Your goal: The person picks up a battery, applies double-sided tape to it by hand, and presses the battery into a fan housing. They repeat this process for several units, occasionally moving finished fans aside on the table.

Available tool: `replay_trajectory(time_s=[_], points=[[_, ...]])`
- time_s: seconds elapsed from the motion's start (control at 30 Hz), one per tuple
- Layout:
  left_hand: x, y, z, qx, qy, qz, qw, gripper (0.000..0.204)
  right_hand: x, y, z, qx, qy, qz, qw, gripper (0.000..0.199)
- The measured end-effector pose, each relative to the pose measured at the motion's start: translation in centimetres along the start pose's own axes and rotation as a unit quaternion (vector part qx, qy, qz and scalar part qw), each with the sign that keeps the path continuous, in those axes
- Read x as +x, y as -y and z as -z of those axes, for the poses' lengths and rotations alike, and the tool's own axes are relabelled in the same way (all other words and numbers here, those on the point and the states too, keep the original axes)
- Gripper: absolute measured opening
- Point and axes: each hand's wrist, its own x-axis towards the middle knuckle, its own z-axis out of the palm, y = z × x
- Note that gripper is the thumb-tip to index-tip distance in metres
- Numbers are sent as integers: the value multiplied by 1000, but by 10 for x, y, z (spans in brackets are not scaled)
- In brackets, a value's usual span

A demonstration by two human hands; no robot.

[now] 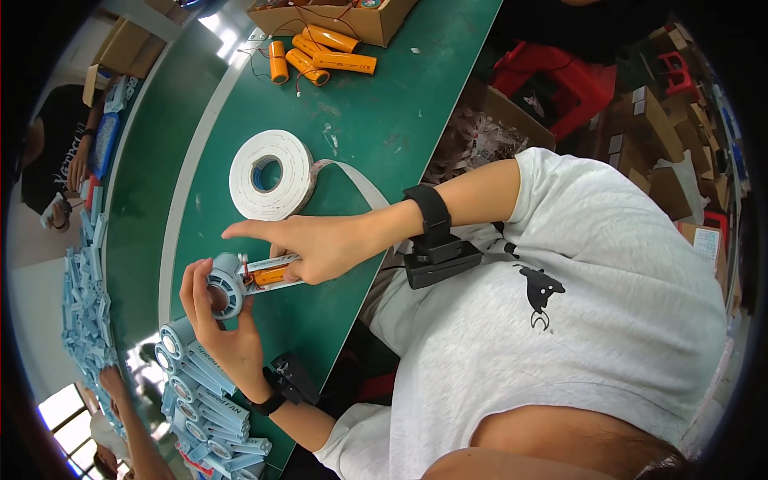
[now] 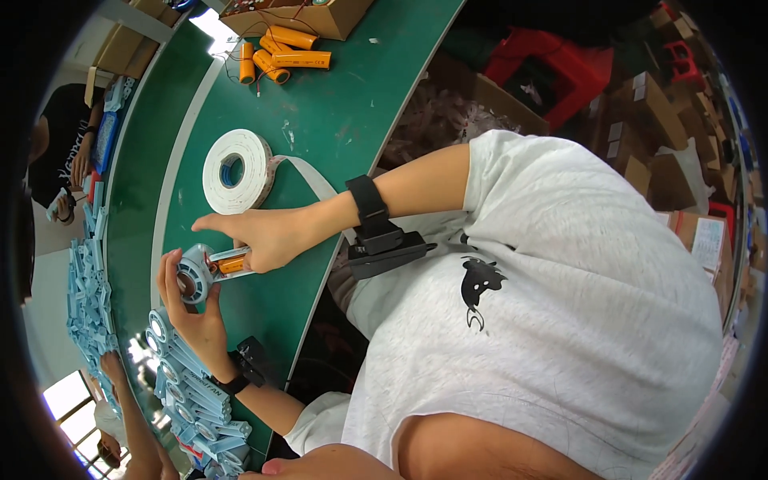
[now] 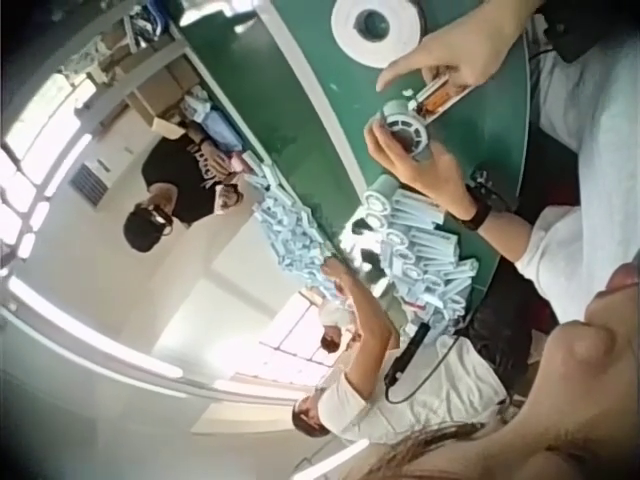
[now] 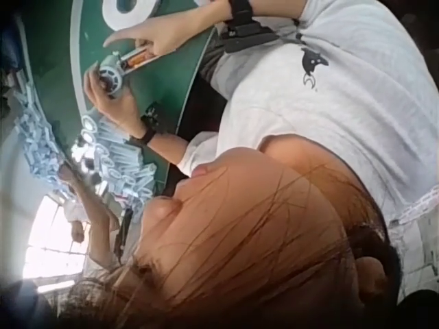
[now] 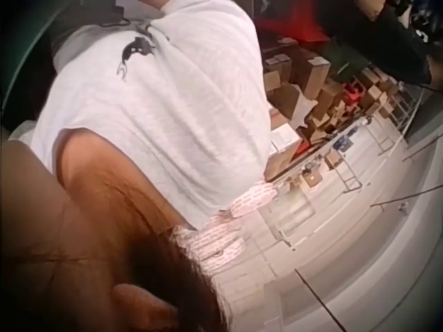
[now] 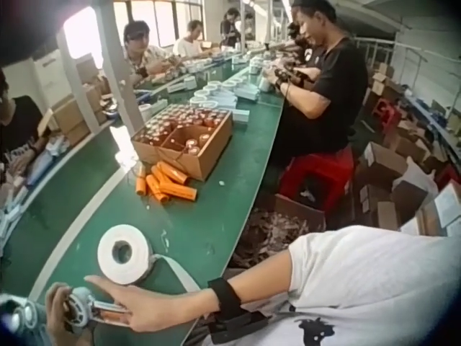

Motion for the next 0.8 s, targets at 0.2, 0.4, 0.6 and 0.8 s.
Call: replay_trajectory(time_s=[0.2, 0.4, 0.6, 0.8], points=[[2, 1, 1, -5, 1, -32, 999, 59, 4, -4, 19, 8, 58, -64, 996, 72], [18, -27, 10, 42, -33, -79, 995, 60, 9, 7, 33, -113, 49, 32, 992, 62], [35, -53, 6, 62, -31, -101, 992, 60, 4, 32, 27, -164, -177, 225, 944, 41], [41, -61, 0, 45, 21, -71, 996, 61, 0, 32, 49, -319, -101, 289, 897, 13]])
